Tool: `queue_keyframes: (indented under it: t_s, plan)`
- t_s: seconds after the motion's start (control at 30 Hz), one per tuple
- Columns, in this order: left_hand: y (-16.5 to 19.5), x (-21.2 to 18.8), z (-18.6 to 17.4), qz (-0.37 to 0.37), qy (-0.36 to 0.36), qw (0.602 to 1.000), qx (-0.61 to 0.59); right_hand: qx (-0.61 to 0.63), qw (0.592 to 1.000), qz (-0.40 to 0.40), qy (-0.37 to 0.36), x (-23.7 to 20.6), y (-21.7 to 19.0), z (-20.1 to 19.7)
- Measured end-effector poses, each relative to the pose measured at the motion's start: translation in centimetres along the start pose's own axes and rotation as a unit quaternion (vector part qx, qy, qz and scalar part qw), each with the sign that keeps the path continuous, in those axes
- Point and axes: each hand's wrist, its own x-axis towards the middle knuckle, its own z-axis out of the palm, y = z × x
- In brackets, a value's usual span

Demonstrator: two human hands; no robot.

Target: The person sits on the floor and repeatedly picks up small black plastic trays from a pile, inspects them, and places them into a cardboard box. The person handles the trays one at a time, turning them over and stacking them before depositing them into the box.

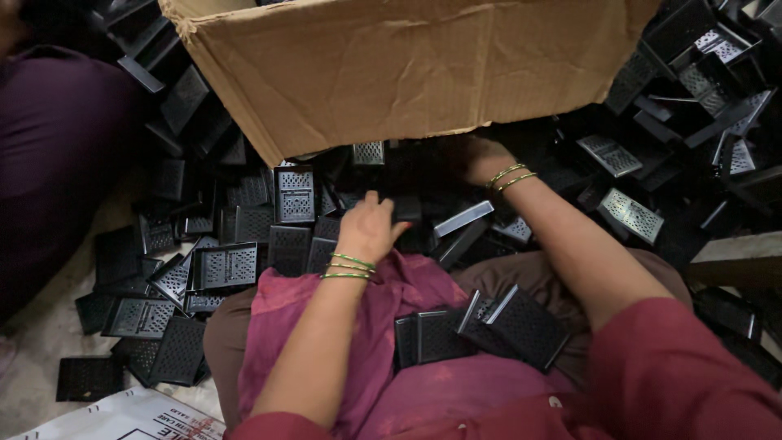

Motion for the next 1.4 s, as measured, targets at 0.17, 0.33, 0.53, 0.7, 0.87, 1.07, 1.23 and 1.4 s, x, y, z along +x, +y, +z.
queue_keyframes:
  t_s: [0.17, 0.33, 0.53, 0.7, 0.87, 1.07, 1.23, 1.4]
  plan:
    - [-0.2, 1.0, 1.4, 0.071, 0.093, 0.991, 0.063, -0.086, 0.971, -0.041, 0.218, 2.7, -4.4, -1.9]
    - [-0.8, 2.0, 2.0, 0.015, 0.017, 0.999, 0.046, -0.168, 0.932, -0.065, 0.314, 6.2, -7.0, -1.3]
    - [-1.2, 1.8, 1.2, 0.015, 0.079, 0.997, 0.022, -0.174, 0.926, -0.092, 0.323, 5.9, -5.1, -0.7]
    - [-2.1, 2.1, -1.8, -0.049, 0.058, 0.994, -0.080, 0.096, 0.967, -0.135, 0.193, 0.2, 0.6, -0.3]
    - [-0.7, 2.8, -3.5, -0.134, 0.055, 0.796, -0.587, 0.457, 0.887, -0.043, 0.052, -7.6, 2.5, -1.4]
    - [1.9, 0.4, -2.4, -0.201, -0.144, 0.610, -0.753, 0.510, 0.845, -0.152, -0.056, -13.4, -1.2, -2.2]
    - [1.9, -0.2, -0.3, -0.175, -0.089, 0.729, -0.656, 0.489, 0.851, -0.189, -0.002, -10.3, -2.3, -1.6]
    - [-1.4, 1.5, -0.6, -0.242, 0.139, 0.783, -0.556, 0.690, 0.711, 0.065, -0.119, -3.6, -1.2, -1.1]
